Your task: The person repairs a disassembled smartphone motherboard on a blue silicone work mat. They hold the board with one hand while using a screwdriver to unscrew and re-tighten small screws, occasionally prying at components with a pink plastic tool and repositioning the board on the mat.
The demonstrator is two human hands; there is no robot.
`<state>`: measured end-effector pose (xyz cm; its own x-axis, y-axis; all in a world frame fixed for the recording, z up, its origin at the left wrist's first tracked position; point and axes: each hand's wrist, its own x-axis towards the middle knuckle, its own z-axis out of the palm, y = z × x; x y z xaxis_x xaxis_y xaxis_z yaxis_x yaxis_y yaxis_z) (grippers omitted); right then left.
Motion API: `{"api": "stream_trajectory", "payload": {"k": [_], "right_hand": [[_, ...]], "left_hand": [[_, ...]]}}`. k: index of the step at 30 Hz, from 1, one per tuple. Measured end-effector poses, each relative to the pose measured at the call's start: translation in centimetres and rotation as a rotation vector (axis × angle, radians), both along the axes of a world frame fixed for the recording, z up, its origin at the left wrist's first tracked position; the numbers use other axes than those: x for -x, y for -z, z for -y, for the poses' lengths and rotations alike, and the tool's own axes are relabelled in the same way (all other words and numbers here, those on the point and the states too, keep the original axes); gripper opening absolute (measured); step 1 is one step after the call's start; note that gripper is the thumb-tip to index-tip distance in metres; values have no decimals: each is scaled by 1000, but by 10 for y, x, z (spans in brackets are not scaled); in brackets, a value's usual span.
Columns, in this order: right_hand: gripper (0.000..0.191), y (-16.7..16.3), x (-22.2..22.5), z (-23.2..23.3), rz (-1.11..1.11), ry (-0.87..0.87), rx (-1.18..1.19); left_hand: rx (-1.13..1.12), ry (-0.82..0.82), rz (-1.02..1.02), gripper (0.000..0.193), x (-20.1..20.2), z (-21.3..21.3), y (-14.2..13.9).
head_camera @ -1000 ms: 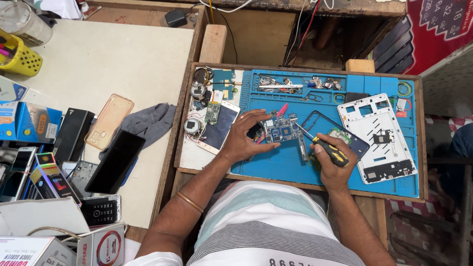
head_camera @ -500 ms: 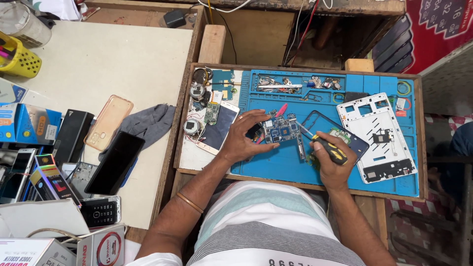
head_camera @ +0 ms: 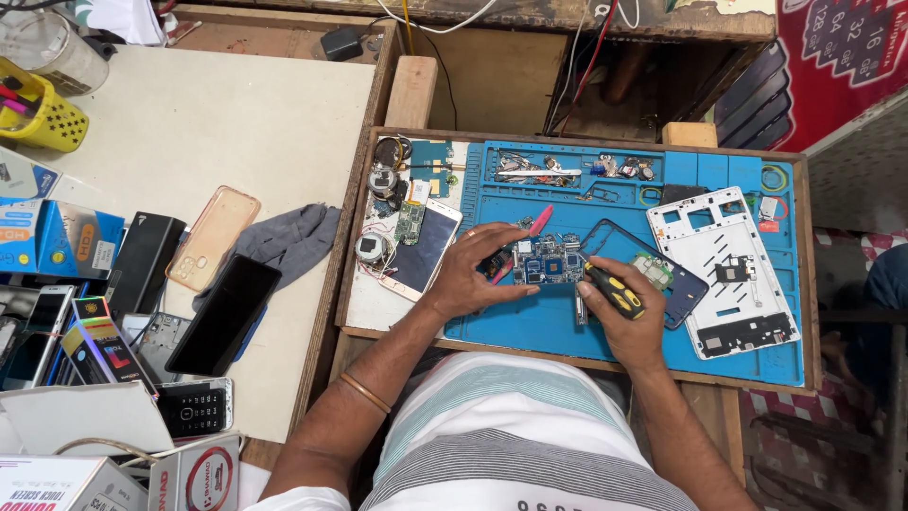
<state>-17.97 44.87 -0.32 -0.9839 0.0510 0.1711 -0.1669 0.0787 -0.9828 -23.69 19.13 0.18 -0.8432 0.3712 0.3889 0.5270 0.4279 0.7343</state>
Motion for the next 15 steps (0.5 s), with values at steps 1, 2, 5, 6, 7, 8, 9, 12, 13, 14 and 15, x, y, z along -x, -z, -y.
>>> {"api": "stream_trajectory", "payload": {"k": [1,2,5,6,7,8,9,12,13,14,15], "right_hand": [[36,0,0,0,-2,-14,-3],[37,0,0,0,30,-14,22],[39,0,1,-1,102,-21,95],[40,0,1,-1,111,-27,118],[40,0,1,-2,119,-34,141],[40,1,1,-2,112,-35,143],[39,1,1,-2,105,-36,145],[39,3,1,-3,97,-35,157],[39,3,1,-3,97,-34,162],[39,3,1,-3,99,-35,161],[39,3,1,-3,100,-35,161]], "left_hand": [[-3,6,3,78,0,0,0],[-7,11,5,79,0,0,0],[-8,21,17,79,1,-1,0],[-7,23,21,80,1,-1,0],[-13,26,26,80,1,-1,0],[-19,30,30,80,1,-1,0],[-24,34,35,80,1,-1,0],[-30,20,46,83,1,-1,-1],[-30,18,51,83,1,-1,-1],[-29,15,57,83,1,-1,-1],[-29,13,62,82,1,-1,-2]]}}
